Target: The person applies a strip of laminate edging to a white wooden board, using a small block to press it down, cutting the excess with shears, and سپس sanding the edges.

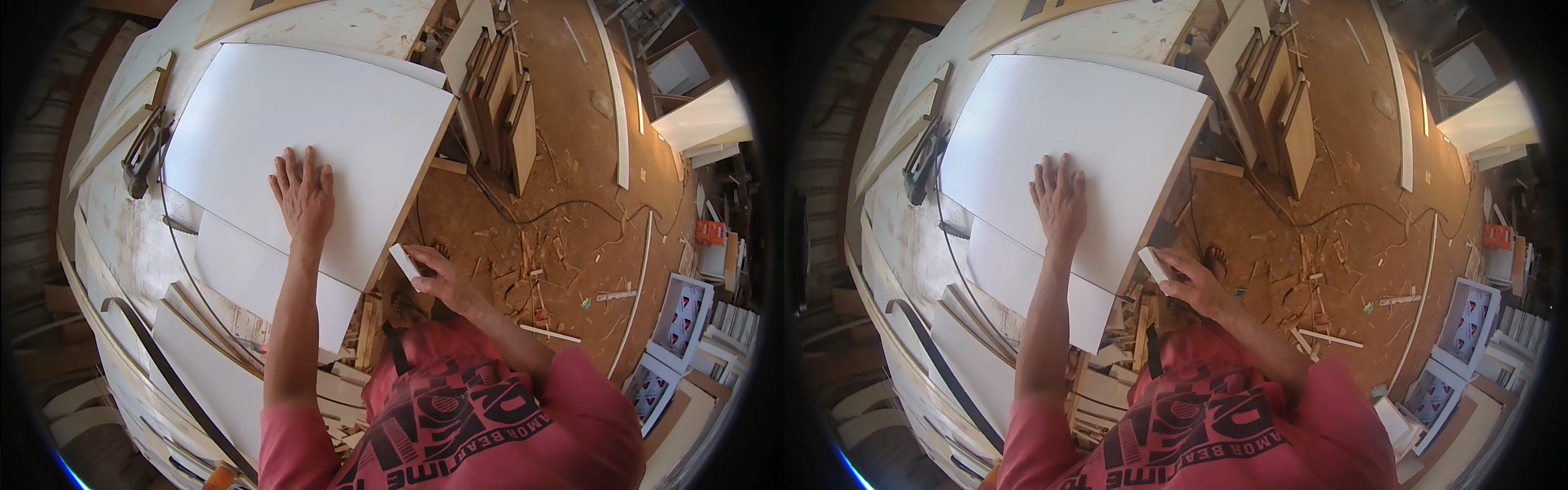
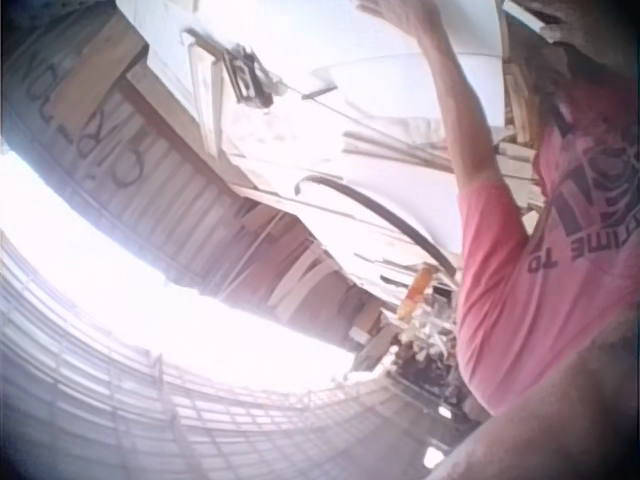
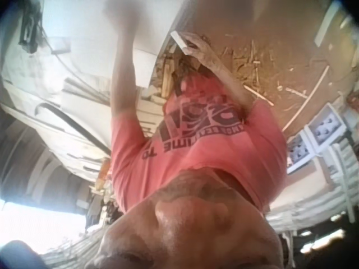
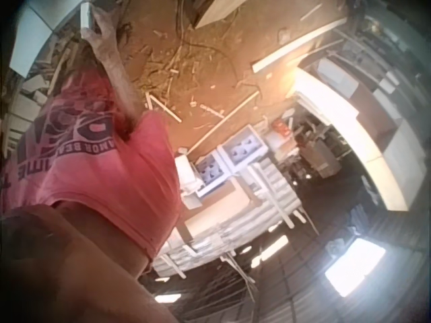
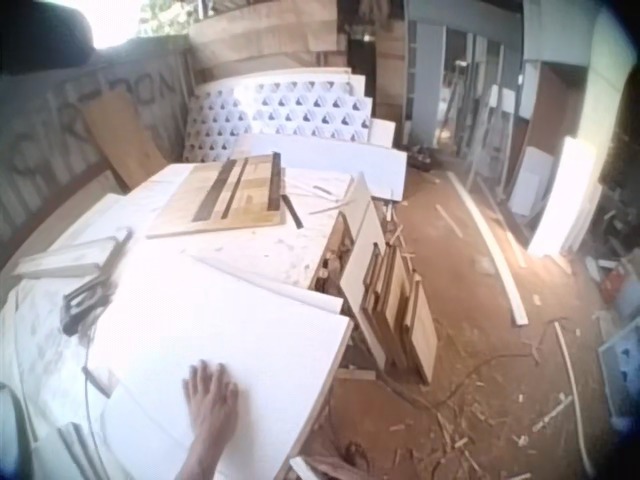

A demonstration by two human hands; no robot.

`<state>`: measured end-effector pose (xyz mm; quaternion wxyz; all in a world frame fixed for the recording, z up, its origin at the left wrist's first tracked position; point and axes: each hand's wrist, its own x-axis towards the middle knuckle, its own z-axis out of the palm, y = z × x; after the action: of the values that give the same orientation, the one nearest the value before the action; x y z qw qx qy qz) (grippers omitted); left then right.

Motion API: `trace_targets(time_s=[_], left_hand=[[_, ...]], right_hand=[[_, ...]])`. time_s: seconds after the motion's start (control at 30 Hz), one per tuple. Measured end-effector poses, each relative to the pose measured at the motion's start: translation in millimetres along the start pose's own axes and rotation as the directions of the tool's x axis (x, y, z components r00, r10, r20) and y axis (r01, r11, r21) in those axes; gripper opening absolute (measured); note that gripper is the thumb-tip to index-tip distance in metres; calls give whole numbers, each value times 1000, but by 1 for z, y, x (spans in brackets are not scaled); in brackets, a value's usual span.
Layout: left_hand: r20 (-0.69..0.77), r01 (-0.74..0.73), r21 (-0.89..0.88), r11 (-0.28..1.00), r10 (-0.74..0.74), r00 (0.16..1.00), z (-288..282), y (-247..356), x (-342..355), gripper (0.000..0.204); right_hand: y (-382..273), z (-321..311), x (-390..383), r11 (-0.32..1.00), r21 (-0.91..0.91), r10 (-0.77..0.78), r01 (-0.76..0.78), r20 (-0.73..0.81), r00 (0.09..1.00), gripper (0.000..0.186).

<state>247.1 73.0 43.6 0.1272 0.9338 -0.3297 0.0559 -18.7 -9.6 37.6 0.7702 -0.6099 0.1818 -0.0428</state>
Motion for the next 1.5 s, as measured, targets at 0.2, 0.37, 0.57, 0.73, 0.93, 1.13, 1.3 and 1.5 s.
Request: trace_targets(time_s=[0.2,0.37,0.57,0.73,0.93,1.13,1.3,1.5], left_hand=[[-44,-14,-43,999,12,999,2,-3,-1,49],[-75,-19,-42,999,16,997,4,-5,-4,48],[-73,-9,-16,1000,8,997,6,-4,-4,49],[-85,-2,-24,1000,0,996,6,-4,-4,49],[-59,3,-37,999,-5,998,4,-3,-2,49],[-20,28,0,1000,-28,999,2,-3,-2,50],[6,22,39,999,-23,1000,-2,0,-2,50],[32,18,51,999,-19,999,-3,4,1,50]], right_hand=[[-2,-42,32,996,-27,-88,84,-262,961,56],[4,-34,32,991,55,-91,121,-384,919,52],[18,40,-18,998,59,28,-19,-158,987,49],[21,42,-30,990,59,125,-128,46,991,49],[15,31,-23,983,51,167,-177,162,973,49],[7,-11,-3,978,163,127,-134,50,991,50],[-18,-93,74,957,252,-11,145,-468,883,66],[-27,-140,146,948,144,-162,284,-549,820,58]])
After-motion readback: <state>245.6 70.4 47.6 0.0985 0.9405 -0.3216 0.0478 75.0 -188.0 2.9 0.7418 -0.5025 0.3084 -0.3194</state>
